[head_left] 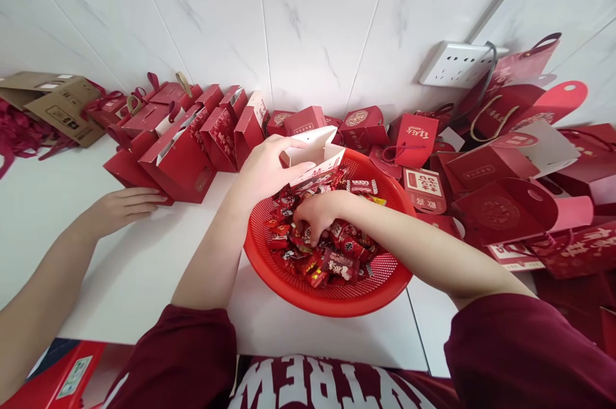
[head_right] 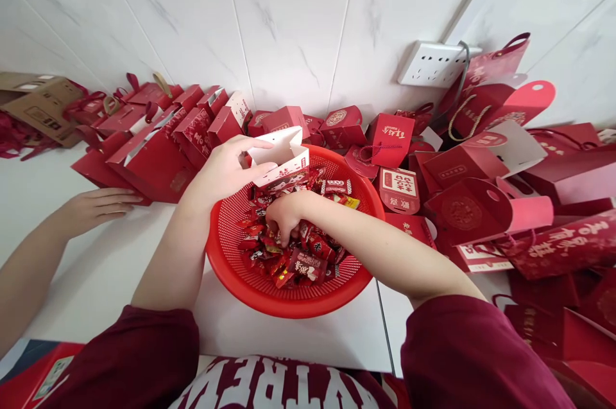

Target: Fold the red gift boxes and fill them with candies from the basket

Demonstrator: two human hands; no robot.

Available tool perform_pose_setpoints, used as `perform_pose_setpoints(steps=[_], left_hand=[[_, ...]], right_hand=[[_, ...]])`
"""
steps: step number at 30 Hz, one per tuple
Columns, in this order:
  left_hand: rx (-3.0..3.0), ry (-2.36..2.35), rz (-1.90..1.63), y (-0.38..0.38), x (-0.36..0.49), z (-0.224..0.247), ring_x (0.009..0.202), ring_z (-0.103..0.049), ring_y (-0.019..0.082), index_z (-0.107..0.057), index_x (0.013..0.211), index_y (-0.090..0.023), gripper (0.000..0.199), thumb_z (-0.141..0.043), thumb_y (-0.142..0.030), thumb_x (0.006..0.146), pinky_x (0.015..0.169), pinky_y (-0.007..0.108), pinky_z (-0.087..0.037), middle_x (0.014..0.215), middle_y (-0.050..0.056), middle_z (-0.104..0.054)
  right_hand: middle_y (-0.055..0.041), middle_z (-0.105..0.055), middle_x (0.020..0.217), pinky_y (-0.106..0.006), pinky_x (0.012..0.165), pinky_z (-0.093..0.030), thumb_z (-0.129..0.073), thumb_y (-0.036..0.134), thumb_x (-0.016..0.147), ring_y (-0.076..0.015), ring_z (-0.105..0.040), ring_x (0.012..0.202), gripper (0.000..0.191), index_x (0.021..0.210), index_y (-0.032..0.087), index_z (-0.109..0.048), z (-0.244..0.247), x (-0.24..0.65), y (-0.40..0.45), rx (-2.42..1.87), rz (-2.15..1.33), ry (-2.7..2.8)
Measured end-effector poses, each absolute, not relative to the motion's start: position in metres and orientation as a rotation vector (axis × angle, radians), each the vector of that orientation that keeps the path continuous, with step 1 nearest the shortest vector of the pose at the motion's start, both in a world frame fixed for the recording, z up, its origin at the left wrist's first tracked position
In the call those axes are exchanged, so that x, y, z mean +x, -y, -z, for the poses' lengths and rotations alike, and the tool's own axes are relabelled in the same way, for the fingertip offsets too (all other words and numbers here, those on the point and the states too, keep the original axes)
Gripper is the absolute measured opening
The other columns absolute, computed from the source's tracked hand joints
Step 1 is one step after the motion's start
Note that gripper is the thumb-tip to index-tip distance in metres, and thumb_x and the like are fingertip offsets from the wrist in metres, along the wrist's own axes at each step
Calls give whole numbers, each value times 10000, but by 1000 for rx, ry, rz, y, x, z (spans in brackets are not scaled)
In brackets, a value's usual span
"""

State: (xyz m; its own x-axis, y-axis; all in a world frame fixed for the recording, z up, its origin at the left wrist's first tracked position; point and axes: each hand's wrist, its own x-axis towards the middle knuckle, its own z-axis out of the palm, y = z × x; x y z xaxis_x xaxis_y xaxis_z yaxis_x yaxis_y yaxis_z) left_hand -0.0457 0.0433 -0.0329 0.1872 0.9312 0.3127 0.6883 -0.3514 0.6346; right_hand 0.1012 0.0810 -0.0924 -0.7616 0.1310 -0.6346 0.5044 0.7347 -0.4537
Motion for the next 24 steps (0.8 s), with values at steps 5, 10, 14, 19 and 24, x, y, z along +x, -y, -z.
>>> perform_pose_setpoints(steps=[5, 10, 14, 19, 24], left_hand=[[2114, -1554, -928, -42, -45, 33, 846, -655, 174, -727, 1210, -246, 403, -744, -371, 828, 798, 350, -520, 1230, 49, -681], [2135, -1536, -922, -40, -44, 31, 900, -659, 181, -721, 1214, -248, 381, -731, -334, 843, 828, 350, -524, 1233, 41, -676], [2105, -1556, -913, -39, -43, 31, 912, -661, 185, -723, 1224, -261, 378, -729, -344, 855, 831, 354, -536, 1230, 44, -667], [2100, -1530, -920, -40, -42, 30, 945, -673, 198, -726, 1219, -254, 381, -733, -355, 852, 836, 355, -546, 1218, 52, -668], [2121, -1490, -951, -42, -43, 31, 988, -678, 209, -731, 1203, -255, 378, -741, -344, 836, 876, 362, -549, 1263, 49, -671]], right_hand=[[-83, -776, 1026, -300, 778, -464, -810, 334, 755, -252, -698, 909, 674, 1381, 159, -632, 98, 104, -75, 512, 811, -2590], [-54, -776, 1040, -317, 860, -501, -635, 286, 910, -218, -708, 903, 841, 1647, 208, -237, 95, 105, -77, 580, 1116, -2602], [-113, -699, 1314, -367, 991, -475, -534, 429, 982, -271, -671, 1135, 497, 1430, 214, -565, 95, 98, -73, 656, 1114, -2650], [-165, -708, 1172, -380, 846, -512, -559, 772, 861, -313, -685, 1005, 700, 1185, 157, -628, 108, 90, -63, 756, 945, -2752], [-94, -697, 1119, -294, 906, -473, -653, 554, 911, -215, -658, 1011, 380, 982, 182, -667, 119, 84, -61, 580, 853, -2928]])
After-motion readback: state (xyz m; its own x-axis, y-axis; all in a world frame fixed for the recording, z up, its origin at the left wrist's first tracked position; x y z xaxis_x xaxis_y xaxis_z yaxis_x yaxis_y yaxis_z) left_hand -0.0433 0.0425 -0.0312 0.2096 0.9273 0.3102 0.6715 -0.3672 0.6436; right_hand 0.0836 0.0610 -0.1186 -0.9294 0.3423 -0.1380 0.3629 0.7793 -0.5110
